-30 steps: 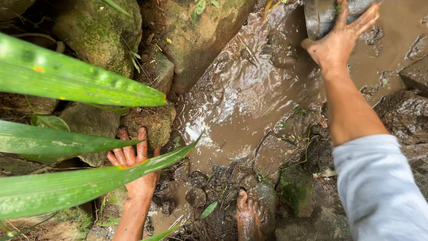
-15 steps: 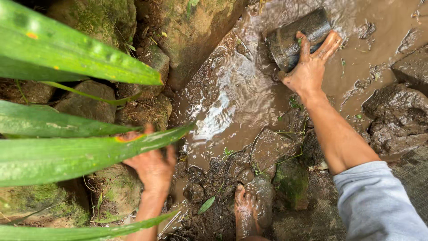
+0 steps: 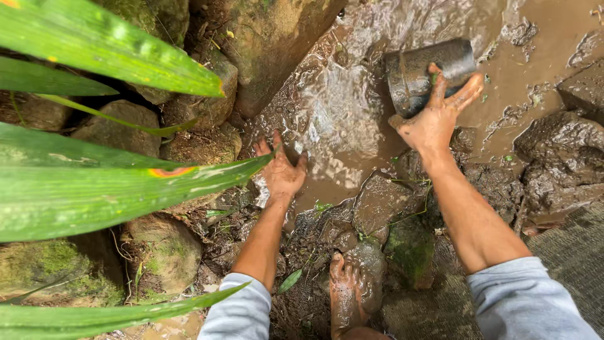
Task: The person washes a metal pot in a muddy stream using both hands and a perforated metal insert. They scrub the pot's interior and exterior, rinse it with stream water, and place the insert inside the pot.
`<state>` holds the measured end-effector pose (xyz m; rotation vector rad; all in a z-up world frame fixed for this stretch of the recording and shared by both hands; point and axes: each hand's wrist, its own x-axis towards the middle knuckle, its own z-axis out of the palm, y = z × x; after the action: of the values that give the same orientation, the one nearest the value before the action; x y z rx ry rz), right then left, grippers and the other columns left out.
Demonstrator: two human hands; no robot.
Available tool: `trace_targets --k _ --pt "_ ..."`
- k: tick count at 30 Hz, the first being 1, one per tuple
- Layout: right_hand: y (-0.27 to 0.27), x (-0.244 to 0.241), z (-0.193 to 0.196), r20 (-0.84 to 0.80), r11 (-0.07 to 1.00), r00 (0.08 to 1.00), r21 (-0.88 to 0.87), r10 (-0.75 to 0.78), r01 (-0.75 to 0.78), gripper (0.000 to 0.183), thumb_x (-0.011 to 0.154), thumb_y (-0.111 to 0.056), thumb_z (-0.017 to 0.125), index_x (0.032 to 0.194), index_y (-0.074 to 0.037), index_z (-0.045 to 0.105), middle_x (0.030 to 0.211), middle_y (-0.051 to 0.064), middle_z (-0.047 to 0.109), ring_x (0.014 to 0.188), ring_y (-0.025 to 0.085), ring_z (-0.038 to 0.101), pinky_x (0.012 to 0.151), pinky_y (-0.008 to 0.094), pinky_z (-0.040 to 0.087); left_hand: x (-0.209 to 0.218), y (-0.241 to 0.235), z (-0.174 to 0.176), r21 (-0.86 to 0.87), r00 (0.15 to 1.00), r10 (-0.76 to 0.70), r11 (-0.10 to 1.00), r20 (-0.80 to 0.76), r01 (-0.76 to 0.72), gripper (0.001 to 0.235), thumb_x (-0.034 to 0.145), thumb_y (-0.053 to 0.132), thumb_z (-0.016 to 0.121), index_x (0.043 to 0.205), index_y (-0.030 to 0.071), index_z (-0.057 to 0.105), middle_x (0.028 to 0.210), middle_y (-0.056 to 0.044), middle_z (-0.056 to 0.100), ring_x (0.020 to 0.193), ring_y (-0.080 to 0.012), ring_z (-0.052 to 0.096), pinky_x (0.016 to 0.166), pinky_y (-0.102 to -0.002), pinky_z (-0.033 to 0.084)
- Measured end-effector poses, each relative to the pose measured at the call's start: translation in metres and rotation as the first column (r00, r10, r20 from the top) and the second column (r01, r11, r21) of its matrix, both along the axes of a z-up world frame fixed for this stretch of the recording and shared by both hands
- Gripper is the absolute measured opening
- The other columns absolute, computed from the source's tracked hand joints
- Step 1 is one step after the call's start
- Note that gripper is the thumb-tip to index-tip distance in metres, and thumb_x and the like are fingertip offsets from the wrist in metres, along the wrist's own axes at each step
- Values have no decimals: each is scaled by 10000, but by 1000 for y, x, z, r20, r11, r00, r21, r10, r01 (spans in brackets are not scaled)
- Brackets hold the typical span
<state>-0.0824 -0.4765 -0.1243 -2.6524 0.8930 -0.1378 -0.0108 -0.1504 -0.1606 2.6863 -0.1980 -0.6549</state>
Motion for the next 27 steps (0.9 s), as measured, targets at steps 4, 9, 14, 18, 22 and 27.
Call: trace_targets --k 4,9,14,18,22,27 --pt "9 -12 -5 20 984 992 131 -121 118 1359 574 -406 1071 1658 -217 274 1597 413 -196 1502 587 -145 1266 662 136 -4 -8 4 80 999 33 996 -41 -30 991 869 574 682 1622 192 164 1631 -317 104 1524 -507 38 1203 -660 133" --pt "15 -28 9 138 988 990 153 -9 -12 1303 537 -385 1064 1609 -215 343 1619 366 -64 1536 549 7 1307 579 259 0 2 3 -18 998 40 999 -57 -41 952 873 515 696 1621 217 188 1618 -287 161 1519 -481 115 1205 -609 183" --pt "-5 -15 19 257 985 954 30 155 -168 1214 606 -373 1070 1582 -244 360 1619 287 53 1565 487 158 1313 514 353 8 24 -3 -75 1000 -20 997 -13 19 947 885 387 704 1629 130 179 1630 -254 210 1513 -437 193 1243 -510 199" --pt "-41 31 15 227 956 944 -229 238 -186 1101 638 -306 991 1571 -275 408 1657 273 -37 1581 501 44 1333 569 279 11 30 -2 -100 994 22 994 -112 -33 892 915 367 694 1601 105 188 1648 -215 215 1513 -429 210 1249 -479 192" --pt "-56 82 9 51 937 944 -145 327 -317 1124 669 -360 1009 1611 -274 402 1627 372 -86 1537 602 -20 1333 613 288 12 29 6 -51 989 33 998 -143 -40 932 886 356 681 1626 122 163 1648 -205 205 1491 -427 240 1245 -470 222" --pt "-41 71 16 -62 940 944 -96 323 -328 1106 620 -324 991 1568 -282 421 1627 381 -113 1525 606 -73 1320 570 283 13 22 10 5 998 -40 999 -40 40 978 850 386 677 1619 58 168 1575 -284 250 1389 -454 343 1180 -485 329"
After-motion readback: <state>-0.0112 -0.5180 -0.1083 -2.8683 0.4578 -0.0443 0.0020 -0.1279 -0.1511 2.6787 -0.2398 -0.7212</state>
